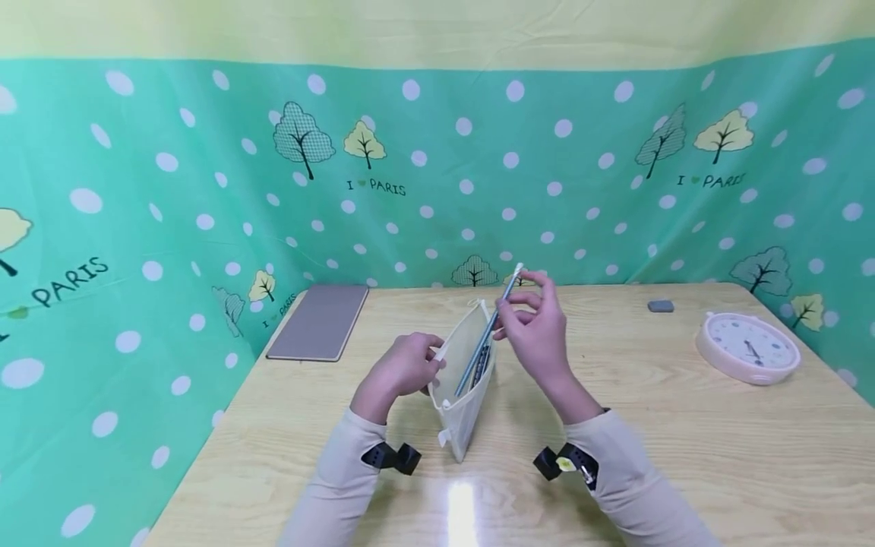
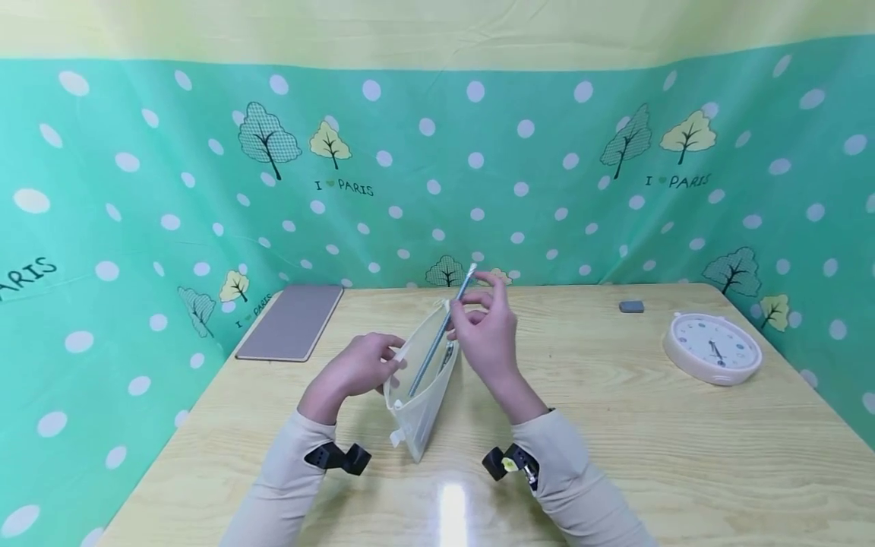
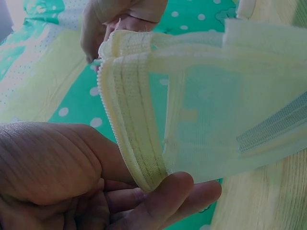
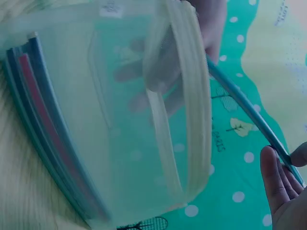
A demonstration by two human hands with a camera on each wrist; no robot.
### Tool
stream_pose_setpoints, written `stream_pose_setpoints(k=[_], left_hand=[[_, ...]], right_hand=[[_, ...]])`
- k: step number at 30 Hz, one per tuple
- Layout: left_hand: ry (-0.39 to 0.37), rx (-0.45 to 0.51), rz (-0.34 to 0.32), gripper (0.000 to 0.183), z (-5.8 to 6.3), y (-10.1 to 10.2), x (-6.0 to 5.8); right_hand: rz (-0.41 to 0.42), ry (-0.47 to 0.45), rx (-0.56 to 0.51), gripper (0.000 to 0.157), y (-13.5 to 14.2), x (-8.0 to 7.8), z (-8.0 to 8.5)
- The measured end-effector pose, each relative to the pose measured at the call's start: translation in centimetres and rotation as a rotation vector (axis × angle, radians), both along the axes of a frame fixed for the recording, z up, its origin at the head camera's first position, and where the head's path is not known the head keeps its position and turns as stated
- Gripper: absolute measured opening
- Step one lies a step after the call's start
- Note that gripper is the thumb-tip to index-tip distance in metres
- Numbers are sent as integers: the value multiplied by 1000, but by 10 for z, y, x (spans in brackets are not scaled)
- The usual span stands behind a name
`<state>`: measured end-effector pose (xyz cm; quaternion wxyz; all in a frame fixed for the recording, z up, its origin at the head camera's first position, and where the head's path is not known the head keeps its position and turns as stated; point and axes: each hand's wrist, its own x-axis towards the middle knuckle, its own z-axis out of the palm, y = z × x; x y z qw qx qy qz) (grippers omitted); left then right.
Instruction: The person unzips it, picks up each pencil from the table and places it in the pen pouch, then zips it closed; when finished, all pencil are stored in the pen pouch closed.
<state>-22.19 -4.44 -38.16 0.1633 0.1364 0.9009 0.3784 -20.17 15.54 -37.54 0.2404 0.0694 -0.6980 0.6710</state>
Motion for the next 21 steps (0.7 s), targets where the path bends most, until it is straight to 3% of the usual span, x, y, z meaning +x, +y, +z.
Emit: stream_pose_setpoints(k=[10, 15, 21], left_hand=[[23, 0, -17, 35, 2, 0, -1], [18, 10, -13, 34, 2, -1, -1], [25, 41, -25, 33, -1, -1, 1]], right_hand=[[79, -10, 237, 50, -17, 8, -8], [116, -69, 278, 44, -20, 10, -8], [102, -155, 344, 32, -19, 10, -9]])
